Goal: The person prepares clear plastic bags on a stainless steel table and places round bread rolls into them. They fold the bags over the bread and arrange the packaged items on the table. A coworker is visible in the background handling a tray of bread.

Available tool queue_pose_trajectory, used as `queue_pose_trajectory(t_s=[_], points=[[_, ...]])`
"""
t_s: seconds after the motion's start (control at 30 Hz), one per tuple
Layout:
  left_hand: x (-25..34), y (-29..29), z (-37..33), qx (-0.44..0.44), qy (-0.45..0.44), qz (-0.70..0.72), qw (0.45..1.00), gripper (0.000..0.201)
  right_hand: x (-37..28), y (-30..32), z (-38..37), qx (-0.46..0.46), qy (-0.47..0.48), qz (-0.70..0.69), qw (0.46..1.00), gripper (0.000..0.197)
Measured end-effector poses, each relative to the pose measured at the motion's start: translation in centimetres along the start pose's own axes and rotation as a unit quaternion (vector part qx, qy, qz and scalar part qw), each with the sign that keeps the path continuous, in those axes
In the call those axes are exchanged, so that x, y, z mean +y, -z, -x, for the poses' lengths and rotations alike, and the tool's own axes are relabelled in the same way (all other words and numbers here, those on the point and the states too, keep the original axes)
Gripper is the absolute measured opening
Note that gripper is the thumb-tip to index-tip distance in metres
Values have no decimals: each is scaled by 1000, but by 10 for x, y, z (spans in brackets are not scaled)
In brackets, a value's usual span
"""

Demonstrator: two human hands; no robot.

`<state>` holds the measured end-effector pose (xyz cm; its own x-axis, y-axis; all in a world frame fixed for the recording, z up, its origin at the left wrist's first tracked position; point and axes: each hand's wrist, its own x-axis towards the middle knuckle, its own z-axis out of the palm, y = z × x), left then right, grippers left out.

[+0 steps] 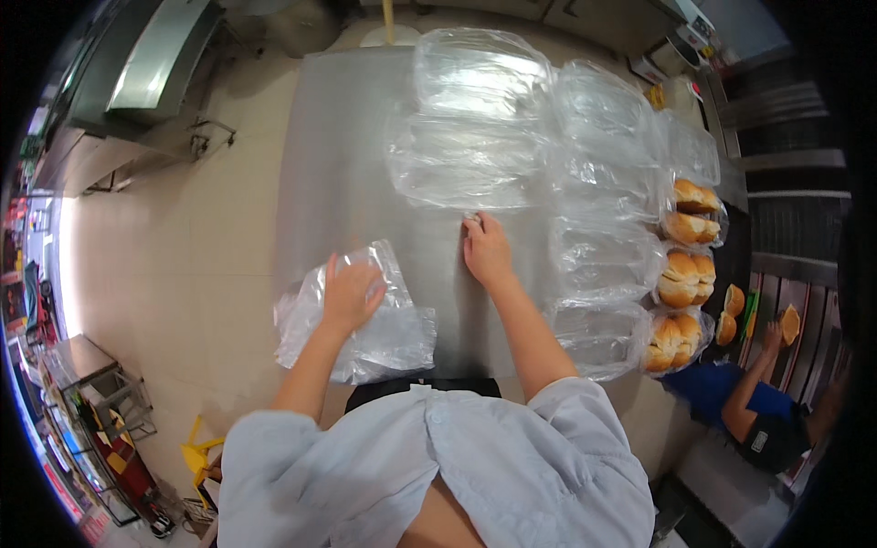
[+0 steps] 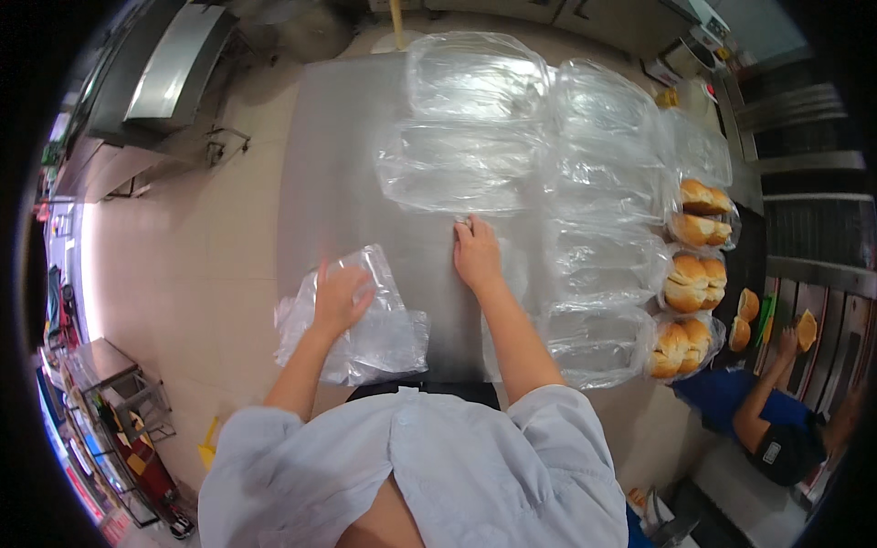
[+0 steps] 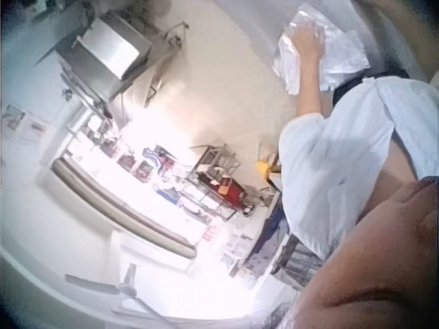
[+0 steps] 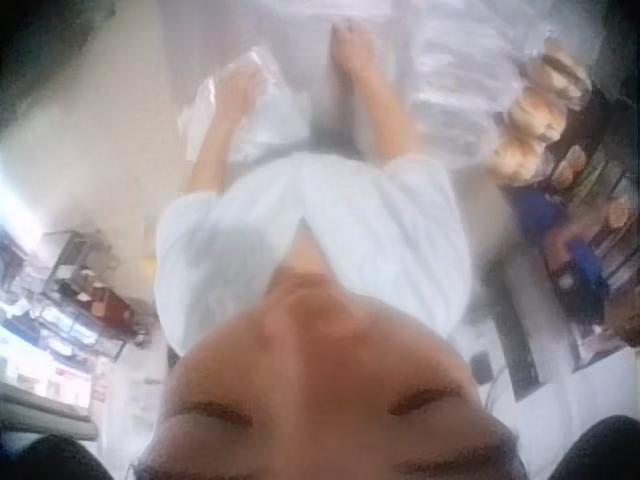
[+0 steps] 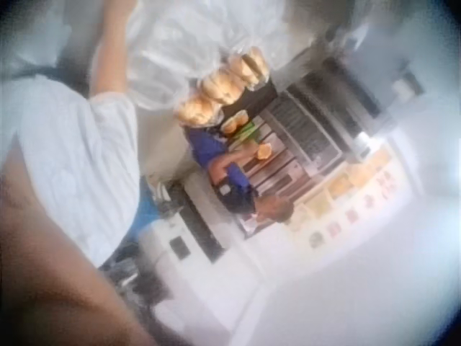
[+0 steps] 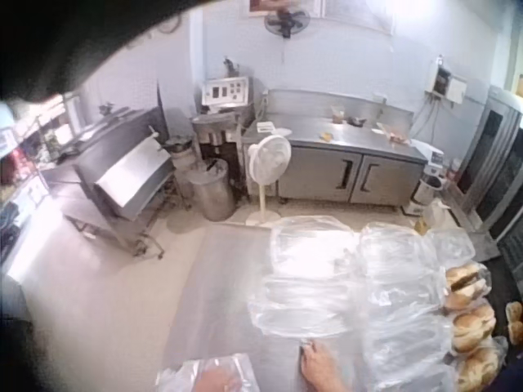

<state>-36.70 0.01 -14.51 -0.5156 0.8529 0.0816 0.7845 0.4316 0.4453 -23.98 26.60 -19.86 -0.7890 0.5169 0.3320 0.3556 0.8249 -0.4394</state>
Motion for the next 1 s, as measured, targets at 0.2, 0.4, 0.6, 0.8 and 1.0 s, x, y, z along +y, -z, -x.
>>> queue_pose_trajectory(t_s=[0.2, 0.4, 0.6, 0.8, 1.0], points=[[13, 0, 155, -63, 64, 23, 996, 37, -43, -47, 15, -171, 26, -27, 985, 24], [29, -1, 157, -32, -2, -10, 999, 40, -128, -71, -26, -145, 87, -56, 984, 34], [3, -42, 152, -35, -13, 9, 999, 7, -165, -25, 42, -252, 144, -103, 951, 38], [3, -9, 143, 5, 15, 121, 993, 15, -150, 24, 155, -304, -131, -245, 911, 34], [-2, -12, 151, -117, -83, 83, 986, 27, -117, 3, 177, -143, 178, 12, 974, 38]])
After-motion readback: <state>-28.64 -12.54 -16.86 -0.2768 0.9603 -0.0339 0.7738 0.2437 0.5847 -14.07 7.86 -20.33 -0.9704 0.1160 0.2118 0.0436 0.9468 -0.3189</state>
